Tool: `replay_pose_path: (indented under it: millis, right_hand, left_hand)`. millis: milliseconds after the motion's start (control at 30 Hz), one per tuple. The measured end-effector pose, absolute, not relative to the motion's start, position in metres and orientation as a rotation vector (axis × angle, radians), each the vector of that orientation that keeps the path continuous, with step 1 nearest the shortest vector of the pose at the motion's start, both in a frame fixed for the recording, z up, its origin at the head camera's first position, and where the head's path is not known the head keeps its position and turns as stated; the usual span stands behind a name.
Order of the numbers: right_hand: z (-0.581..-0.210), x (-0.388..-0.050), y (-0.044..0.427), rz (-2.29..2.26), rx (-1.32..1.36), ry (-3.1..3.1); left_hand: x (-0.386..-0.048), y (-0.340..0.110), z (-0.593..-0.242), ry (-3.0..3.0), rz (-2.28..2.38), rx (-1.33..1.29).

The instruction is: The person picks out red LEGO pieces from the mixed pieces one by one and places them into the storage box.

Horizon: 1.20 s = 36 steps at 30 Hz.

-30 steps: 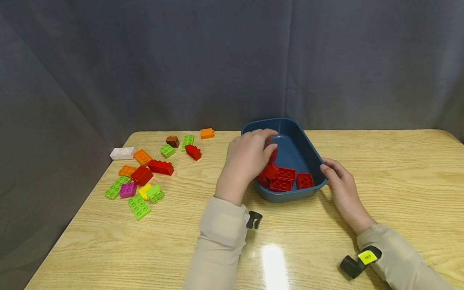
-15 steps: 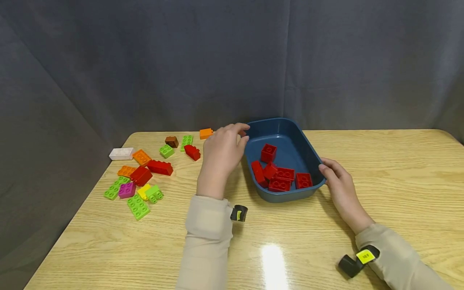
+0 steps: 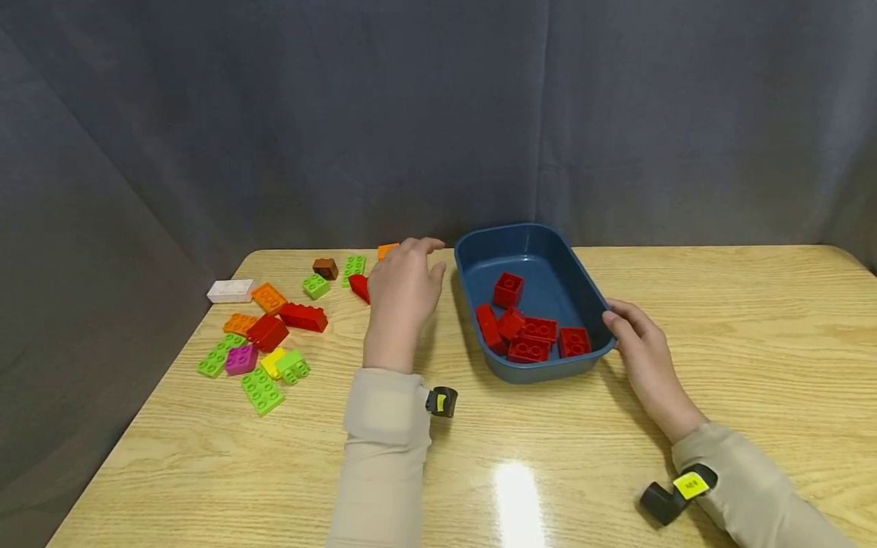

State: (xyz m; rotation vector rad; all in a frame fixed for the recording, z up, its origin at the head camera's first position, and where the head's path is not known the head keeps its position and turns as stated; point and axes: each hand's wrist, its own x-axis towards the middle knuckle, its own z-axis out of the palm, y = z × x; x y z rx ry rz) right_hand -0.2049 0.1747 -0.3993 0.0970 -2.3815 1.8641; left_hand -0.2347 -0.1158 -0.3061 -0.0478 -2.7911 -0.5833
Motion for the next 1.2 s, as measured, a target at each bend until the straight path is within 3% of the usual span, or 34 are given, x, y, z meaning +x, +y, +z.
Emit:
replay_pose_path:
  millis: [633,1200]
  right_hand:
    - [-0.397,-0.206,0.173,1.858,0.078,-2.393]
    - [-0.399,-0.205,0.175,1.838,0.064,-2.427]
  left_hand:
    - [-0.250,-0.153,-0.330,-2.859,-0.641,0.070]
    - [-0.271,-0.170,-0.341,-3.099,0.033,-0.037]
